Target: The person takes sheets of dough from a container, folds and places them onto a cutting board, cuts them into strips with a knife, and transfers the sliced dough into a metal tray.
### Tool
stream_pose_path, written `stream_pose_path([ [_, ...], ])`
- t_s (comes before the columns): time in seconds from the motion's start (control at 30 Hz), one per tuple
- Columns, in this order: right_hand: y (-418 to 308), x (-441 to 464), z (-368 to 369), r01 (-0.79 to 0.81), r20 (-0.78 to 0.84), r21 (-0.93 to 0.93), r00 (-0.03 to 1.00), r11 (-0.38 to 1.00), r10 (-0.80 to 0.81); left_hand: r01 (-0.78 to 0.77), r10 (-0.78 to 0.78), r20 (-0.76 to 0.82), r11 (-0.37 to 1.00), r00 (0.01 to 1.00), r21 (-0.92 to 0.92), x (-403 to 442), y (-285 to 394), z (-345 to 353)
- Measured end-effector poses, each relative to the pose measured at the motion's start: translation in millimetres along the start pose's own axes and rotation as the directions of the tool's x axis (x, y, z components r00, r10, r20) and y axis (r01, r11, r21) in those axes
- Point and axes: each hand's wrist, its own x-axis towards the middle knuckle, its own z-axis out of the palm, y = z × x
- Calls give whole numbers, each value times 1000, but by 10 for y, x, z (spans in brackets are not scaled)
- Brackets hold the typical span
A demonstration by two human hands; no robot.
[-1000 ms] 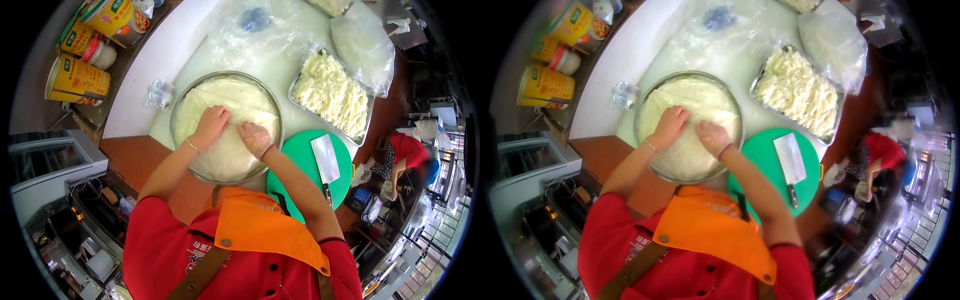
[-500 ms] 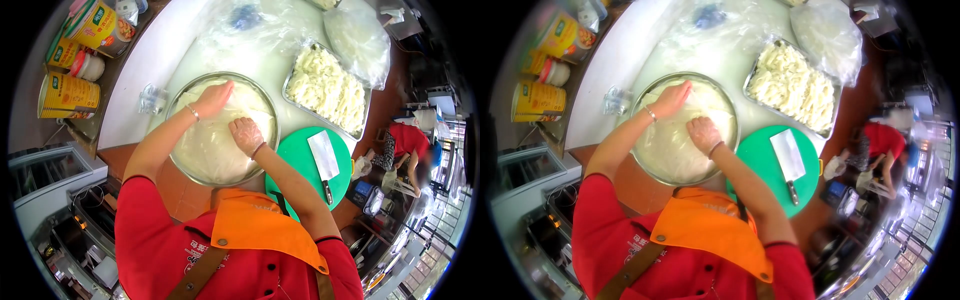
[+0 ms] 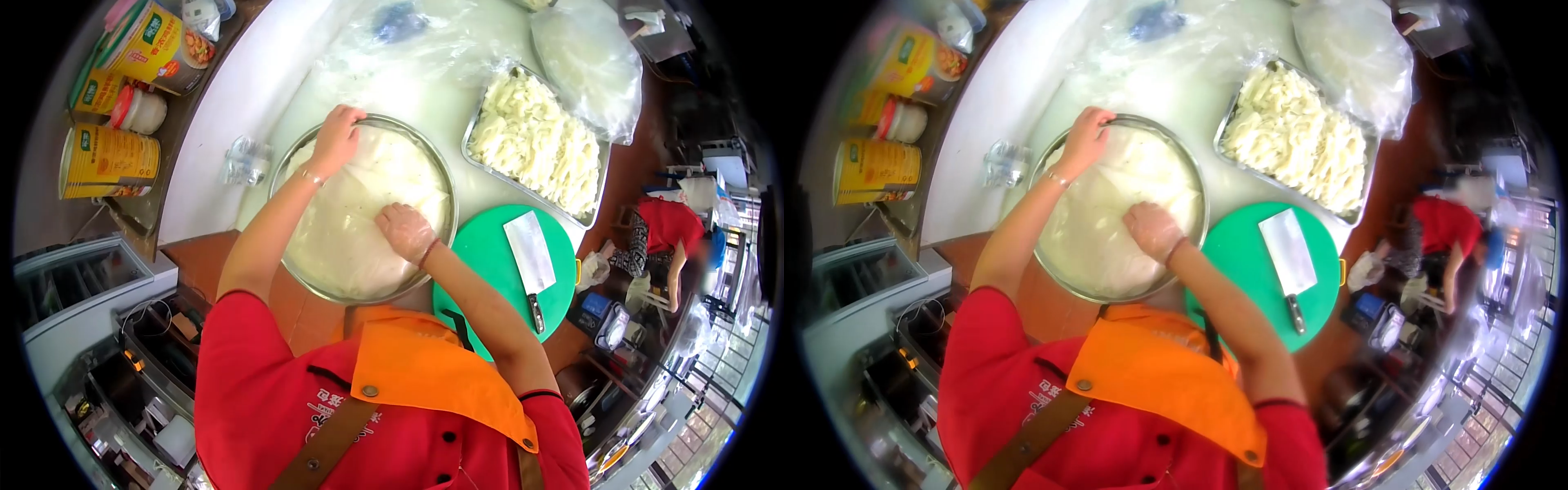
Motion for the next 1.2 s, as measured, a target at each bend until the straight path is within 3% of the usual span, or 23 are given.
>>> stream_pose_path([
  [0.07, 37, 28, 35, -116, -67, 36, 991, 993, 118, 6, -6, 12, 1000, 1000, 11, -368, 89, -197],
  [0.13, 95, 27, 232, -263, -146, 141, 948, 954, 283, -88, 71, 235, 994, 969, 62, -773, 517, -398],
  [0.23, 67, 165, 25, -456, -39, 499, 838, 737, 545, -227, 190, 210, 959, 959, 172, -1189, 640, -355],
  [0.27, 96, 165, 8, -426, -24, 616, 830, 662, 557, -167, 138, 139, 961, 981, 221, -1250, 537, -328],
  [0.33, 39, 177, -176, -393, -15, 673, 840, 626, 543, -40, 46, -12, 954, 999, 297, -1274, 294, -307],
  [0.43, -71, 152, -427, -364, -19, 610, 882, 704, 471, 38, 15, -183, 958, 983, 285, -1230, 43, -443],
  [0.57, -253, -5, -515, -177, -178, 409, 947, 895, 268, -8, 28, -118, 986, 993, 165, -1307, 161, -754],
  [0.63, -355, -129, -531, -106, -112, 260, 984, 960, 139, -67, 85, -87, 980, 993, 190, -1450, 290, -913],
  [0.7, -466, -291, -576, -16, 21, 67, 1000, 998, 15, -108, 104, 29, 976, 994, 188, -1723, 356, -1017],
  [0.83, -620, -585, -511, 151, 210, 50, 965, 987, -159, -226, 175, 310, 965, 934, 135, -2293, 614, -1086],
  [0.9, -663, -715, -454, 133, 247, 66, 958, 989, -145, -247, 201, 454, 968, 868, 46, -2513, 646, -1020],
  [0.93, -681, -734, -446, 122, 262, 72, 955, 990, -137, -240, 192, 439, 969, 877, 56, -2553, 628, -997],
  [1.0, -583, -653, -416, -51, 315, -62, 947, 997, 68, -226, 177, 415, 971, 892, 71, -2595, 595, -957],
  [1.07, -381, -517, -435, -239, 354, -182, 889, 954, 290, -24, -8, 241, 991, 970, 129, -2429, 543, -867],
  [1.1, -249, -466, -458, -282, 258, -269, 900, 921, 351, 76, -97, 145, 987, 985, 144, -2271, 471, -821],
  [1.13, -148, -370, -533, -332, 229, -352, 876, 875, 424, 30, -43, 58, 976, 997, 217, -2112, 333, -778],
  [1.17, -15, -315, -588, -374, 229, -290, 867, 881, 443, -9, 18, -29, 956, 999, 292, -1975, 201, -751],
  [1.2, 81, -277, -574, -391, 261, -293, 845, 873, 466, 25, -33, 21, 951, 999, 308, -1876, 135, -779],
])
